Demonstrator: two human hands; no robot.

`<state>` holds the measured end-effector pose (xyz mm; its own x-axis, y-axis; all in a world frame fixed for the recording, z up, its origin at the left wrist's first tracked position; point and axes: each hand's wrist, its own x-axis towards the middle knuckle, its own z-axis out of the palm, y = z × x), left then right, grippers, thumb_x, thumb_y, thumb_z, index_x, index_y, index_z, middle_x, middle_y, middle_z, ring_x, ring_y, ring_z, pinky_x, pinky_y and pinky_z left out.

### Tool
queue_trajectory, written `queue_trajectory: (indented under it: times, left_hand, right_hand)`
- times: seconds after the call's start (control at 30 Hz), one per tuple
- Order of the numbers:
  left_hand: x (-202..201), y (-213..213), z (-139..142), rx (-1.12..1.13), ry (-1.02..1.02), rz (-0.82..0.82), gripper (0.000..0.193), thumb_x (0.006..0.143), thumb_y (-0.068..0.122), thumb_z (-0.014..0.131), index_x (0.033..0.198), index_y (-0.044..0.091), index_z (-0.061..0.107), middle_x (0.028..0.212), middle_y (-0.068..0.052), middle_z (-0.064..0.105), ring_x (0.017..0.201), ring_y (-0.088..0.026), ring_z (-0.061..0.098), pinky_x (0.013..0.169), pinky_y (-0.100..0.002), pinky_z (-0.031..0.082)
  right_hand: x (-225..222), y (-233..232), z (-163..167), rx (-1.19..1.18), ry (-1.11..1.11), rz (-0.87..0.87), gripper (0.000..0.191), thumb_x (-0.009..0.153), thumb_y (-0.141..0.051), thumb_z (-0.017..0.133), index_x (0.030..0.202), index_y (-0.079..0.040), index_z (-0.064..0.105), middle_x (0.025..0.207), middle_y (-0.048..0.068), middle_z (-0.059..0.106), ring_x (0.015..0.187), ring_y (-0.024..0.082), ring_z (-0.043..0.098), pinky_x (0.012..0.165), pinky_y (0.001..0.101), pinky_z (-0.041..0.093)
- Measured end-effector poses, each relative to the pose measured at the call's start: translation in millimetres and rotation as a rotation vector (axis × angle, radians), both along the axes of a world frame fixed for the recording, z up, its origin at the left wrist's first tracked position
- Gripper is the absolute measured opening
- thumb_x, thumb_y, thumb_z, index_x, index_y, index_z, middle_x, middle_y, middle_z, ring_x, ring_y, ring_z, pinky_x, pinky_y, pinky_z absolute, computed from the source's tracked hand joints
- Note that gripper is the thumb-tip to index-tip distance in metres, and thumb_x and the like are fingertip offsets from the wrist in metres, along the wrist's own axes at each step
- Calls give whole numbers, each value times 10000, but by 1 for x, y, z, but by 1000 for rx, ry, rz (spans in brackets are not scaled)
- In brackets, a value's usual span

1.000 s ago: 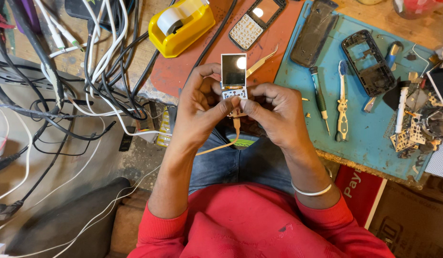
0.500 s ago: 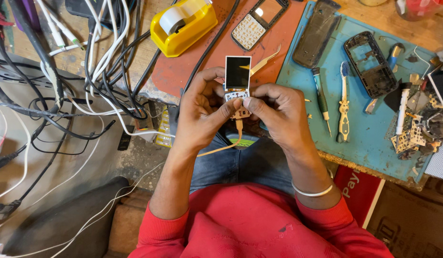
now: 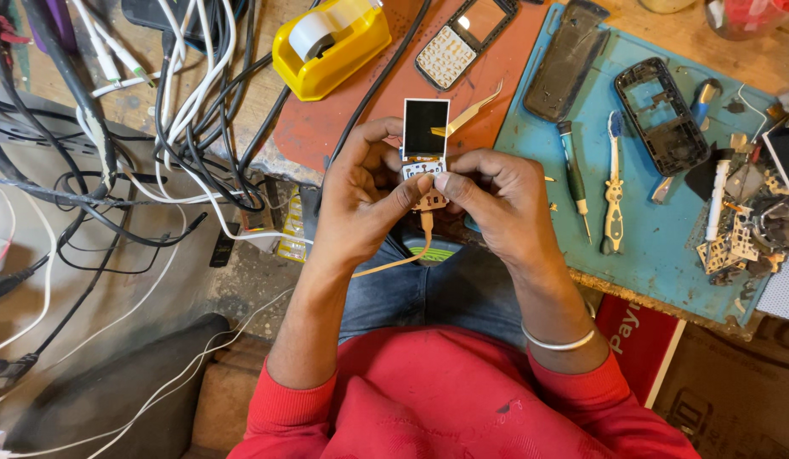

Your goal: The person tests a small feature phone connected to a charging cable, pressing its keypad while the screen shows charging and menu displays. They then disassemble the phone, removing the back cover, battery, and internal board, and use a wooden stick and tweezers to work on the housing and components.

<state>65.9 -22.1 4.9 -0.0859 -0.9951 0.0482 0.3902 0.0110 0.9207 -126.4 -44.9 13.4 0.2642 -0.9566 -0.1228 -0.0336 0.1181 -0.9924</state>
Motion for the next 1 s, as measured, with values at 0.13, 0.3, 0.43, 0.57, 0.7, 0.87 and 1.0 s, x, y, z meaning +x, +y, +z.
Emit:
queue_trajectory:
  times: [0.13, 0.3, 0.43, 0.57, 0.7, 0.87, 1.0]
  left_hand:
    - [-2, 0, -1, -12, -20, 20, 530, 971, -5, 779, 1425, 35, 508, 996, 1, 573, 927, -67, 583, 849, -221, 527]
    - [-1, 0, 1, 4, -29, 21, 557, 960, 18, 770, 1435, 43, 479, 1011, -13, 603, 958, -81, 630, 876, -230, 555]
    - [-3, 2, 9, 14, -27, 3, 541, 969, 11, 772, 1432, 9, 493, 1126, -72, 658, 1043, -127, 675, 938, -278, 591]
    - [-13, 5, 20, 16, -117, 12, 621, 900, -11, 818, 1410, 9, 466, 1152, -108, 681, 1048, -157, 712, 903, -316, 634]
    - [-19, 10, 30, 45, -135, 10, 674, 859, -28, 824, 1418, 19, 450, 1159, -102, 668, 1056, -153, 710, 886, -314, 639]
    - [-26, 13, 40, 8, -298, 97, 666, 867, -25, 804, 1435, 27, 461, 1174, -92, 671, 1047, -125, 685, 876, -286, 617]
    - [-31, 13, 45, 47, -413, 137, 649, 841, 25, 791, 1418, 41, 495, 1155, -109, 692, 1031, -162, 703, 872, -310, 611]
  right_hand:
    - [1, 0, 1, 20, -39, -2, 80, 974, -68, 720, 1005, 5, 723, 886, 19, 719, 757, 47, 633, 672, 206, 526]
    - [-1, 3, 1, 4, -63, 7, 101, 993, -88, 702, 1006, 11, 716, 927, 19, 715, 808, 47, 625, 720, 213, 523]
    - [-3, 5, 1, -51, -67, -12, 152, 1044, -102, 658, 1001, 36, 707, 919, 8, 675, 856, 55, 597, 766, 227, 502]
    - [-4, 5, -1, 37, -62, -22, 154, 998, -89, 623, 972, 41, 700, 830, -2, 676, 759, 71, 627, 695, 239, 521]
    - [-6, 7, -1, 5, -6, -50, 156, 1006, -75, 620, 1031, 46, 715, 854, -22, 655, 793, 45, 579, 713, 226, 490]
    - [-6, 8, 0, -33, -21, -13, 169, 1009, -47, 594, 1079, 52, 713, 909, -17, 670, 850, 49, 595, 768, 231, 508]
    - [-6, 9, 1, -107, -15, 13, 199, 1012, -32, 572, 1152, 42, 692, 967, -18, 678, 903, 49, 605, 824, 231, 514]
